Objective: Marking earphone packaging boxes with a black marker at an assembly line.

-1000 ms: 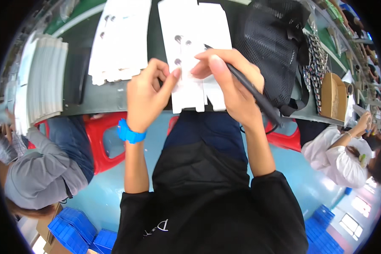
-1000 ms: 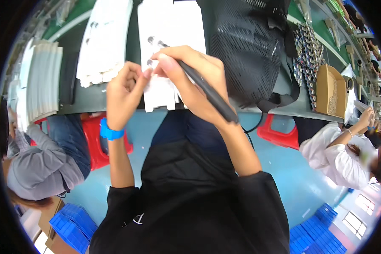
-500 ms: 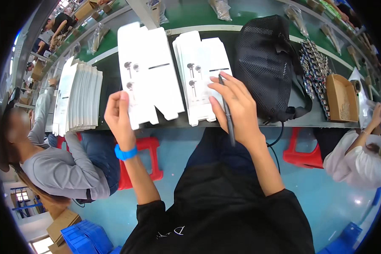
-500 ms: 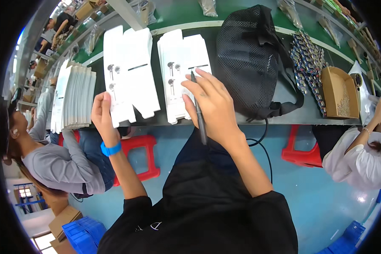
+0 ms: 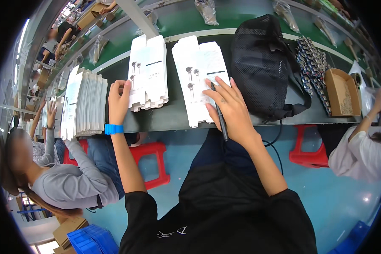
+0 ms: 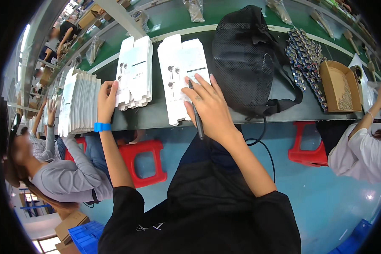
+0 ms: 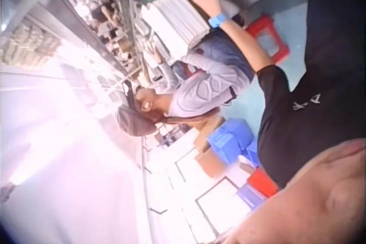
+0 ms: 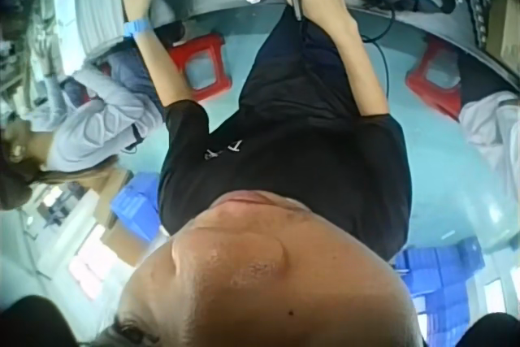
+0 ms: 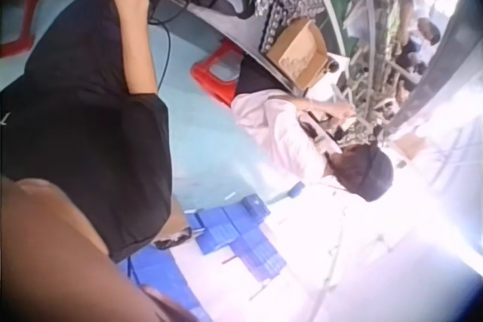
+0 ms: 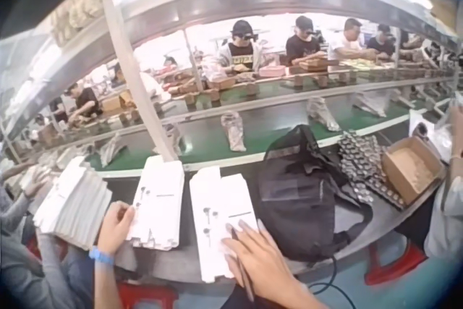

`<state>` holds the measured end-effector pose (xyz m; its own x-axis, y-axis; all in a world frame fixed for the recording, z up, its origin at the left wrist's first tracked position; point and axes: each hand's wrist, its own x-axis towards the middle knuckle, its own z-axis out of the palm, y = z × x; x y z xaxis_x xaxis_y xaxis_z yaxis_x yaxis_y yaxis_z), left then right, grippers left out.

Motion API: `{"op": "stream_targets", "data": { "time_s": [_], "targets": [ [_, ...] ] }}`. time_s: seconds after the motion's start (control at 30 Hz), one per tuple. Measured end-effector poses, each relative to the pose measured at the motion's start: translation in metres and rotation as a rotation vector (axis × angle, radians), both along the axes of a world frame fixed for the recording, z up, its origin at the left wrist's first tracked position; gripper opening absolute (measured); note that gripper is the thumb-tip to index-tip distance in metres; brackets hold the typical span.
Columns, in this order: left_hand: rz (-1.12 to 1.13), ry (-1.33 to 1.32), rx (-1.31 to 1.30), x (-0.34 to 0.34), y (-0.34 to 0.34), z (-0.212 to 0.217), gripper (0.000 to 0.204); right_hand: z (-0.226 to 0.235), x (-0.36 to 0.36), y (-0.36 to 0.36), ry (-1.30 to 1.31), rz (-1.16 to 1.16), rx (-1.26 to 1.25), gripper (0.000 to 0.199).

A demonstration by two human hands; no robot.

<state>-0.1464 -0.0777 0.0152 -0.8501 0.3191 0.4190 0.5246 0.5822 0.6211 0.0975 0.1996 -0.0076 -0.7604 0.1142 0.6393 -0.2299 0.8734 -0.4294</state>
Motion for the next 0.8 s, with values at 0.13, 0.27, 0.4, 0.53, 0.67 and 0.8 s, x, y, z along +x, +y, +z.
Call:
{"op": "stream_targets", "data": {
  "time_s": [0.13,0.27,0.4,0.53,0.67,0.8],
  "targets": [
    [0.043,-0.114,-0.062,-0.005,0.013,0.006,0.032,-0.003,-0.001,0.001,0.003,0.011,-0.029,0.027],
    [0.117,-0.03,-0.147,-0.009,0.016,0.002,0.031,-0.001,0.0,-0.001,0.001,0.009,-0.039,0.027],
    [0.163,0.155,-0.068,0.003,0.025,0.001,0.027,0.0,0.001,-0.002,-0.001,0.01,-0.027,0.027],
    [0.132,0.54,0.075,0.046,0.044,0.03,0.017,-0.004,0.001,0.0,-0.003,0.006,-0.039,0.027],
    [-0.181,-0.089,0.335,0.129,0.06,0.017,0.014,-0.001,0.001,0.002,0.023,0.019,-0.06,0.028],
    [-0.271,-0.432,0.283,0.153,0.085,-0.008,0.017,0.002,0.0,0.005,0.001,0.051,-0.099,0.029]
  ]
}}
